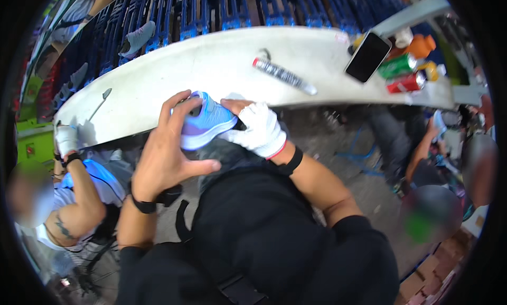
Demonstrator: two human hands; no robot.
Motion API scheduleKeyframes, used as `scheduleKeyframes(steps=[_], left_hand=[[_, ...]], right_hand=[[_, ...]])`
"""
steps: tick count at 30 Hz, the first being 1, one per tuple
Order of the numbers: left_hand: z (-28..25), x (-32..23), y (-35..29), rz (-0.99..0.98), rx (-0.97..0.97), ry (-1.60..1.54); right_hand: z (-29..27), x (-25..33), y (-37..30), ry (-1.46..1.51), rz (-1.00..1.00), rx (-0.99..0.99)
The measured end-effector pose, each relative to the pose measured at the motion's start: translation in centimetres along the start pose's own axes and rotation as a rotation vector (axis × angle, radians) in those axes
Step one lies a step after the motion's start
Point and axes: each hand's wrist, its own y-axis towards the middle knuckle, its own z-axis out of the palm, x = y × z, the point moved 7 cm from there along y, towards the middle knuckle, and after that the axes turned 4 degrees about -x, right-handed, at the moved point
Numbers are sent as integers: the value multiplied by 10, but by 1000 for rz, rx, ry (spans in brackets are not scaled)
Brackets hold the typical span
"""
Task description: Assembling and inspecting shoe components on a production line.
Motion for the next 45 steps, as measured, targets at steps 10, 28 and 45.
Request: scheduleKeyframes(steps=[10,28,45], left_hand=[[27,66,-45,73,-517,-29],[17,-38,-11,365,-503,-142],[-160,490,249,-378,-79,665]], right_hand=[[26,-10,16,-129,-139,31],[-46,46,10,-36,-212,-201],[-92,-36,-42,-14,277,-558]])
